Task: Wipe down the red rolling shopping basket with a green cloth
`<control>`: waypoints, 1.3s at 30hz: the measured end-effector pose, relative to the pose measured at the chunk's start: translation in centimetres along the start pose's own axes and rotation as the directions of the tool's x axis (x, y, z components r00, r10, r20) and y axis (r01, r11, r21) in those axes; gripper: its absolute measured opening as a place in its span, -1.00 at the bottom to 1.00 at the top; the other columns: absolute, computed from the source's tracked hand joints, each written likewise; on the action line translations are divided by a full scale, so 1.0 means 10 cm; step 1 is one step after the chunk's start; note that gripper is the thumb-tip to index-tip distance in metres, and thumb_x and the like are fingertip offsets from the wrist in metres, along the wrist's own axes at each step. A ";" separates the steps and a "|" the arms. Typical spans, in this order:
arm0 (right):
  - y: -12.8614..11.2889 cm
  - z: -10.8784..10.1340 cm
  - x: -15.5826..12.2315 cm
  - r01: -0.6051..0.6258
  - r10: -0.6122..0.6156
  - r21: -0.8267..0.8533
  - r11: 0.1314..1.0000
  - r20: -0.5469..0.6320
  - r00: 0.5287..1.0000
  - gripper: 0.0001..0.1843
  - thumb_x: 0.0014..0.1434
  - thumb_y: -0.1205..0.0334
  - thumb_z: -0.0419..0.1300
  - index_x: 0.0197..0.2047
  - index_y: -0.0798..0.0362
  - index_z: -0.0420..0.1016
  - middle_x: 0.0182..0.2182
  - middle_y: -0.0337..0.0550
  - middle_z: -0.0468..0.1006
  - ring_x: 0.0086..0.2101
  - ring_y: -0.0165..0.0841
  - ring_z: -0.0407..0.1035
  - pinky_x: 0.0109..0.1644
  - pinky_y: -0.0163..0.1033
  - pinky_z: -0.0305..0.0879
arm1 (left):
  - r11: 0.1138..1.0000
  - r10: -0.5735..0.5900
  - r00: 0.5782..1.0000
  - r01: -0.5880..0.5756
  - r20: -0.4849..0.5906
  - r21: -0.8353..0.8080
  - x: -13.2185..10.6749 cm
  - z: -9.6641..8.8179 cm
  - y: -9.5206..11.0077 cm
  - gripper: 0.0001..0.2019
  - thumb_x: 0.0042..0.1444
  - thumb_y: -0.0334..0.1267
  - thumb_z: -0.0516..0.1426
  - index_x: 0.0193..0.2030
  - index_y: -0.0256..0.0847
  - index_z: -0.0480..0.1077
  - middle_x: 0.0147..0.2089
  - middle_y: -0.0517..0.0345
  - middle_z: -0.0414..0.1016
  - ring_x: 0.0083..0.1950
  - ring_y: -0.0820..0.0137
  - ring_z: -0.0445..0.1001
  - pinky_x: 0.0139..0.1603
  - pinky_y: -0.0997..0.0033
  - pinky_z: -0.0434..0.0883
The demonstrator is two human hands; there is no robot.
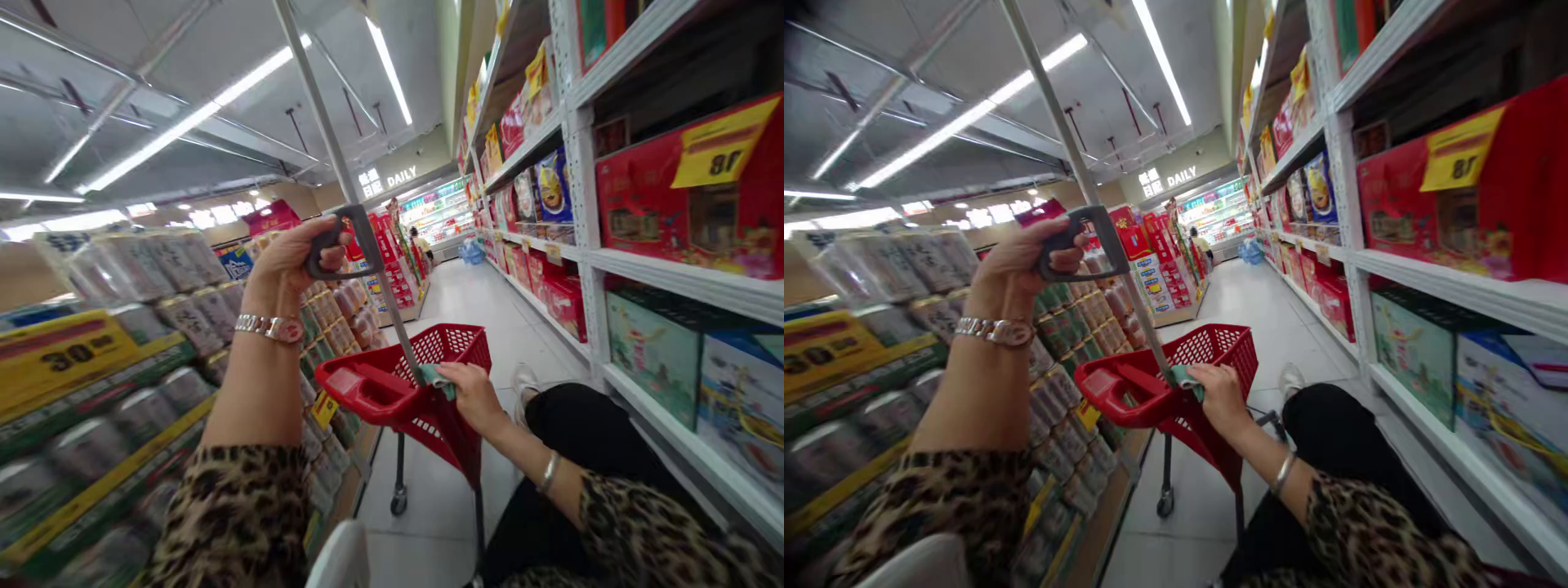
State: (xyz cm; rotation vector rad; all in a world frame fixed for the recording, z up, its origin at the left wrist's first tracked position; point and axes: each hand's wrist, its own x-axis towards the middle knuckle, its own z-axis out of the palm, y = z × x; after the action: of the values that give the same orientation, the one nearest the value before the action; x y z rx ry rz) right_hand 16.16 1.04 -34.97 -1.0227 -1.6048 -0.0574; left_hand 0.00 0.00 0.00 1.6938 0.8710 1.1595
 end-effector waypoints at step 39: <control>0.34 -0.59 1.17 0.014 0.248 -0.465 0.885 0.498 0.831 -0.58 0.28 0.47 0.06 -0.05 -0.14 0.64 0.01 -0.15 0.63 0.07 -0.23 0.39 0.02 -0.13 0.11 | 0.140 -0.083 0.941 0.337 -0.328 0.931 0.25 -0.67 -2.40 -0.46 0.26 0.05 -0.12 -0.21 -0.21 0.61 -0.11 -0.19 0.67 -0.04 0.06 0.61 -0.09 0.24 0.46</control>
State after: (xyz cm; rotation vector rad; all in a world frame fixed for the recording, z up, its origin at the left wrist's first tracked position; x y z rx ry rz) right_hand 23.57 6.61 -25.09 -1.6131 -2.1004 -0.0563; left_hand -7.15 12.88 -20.29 2.3040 2.3161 0.4311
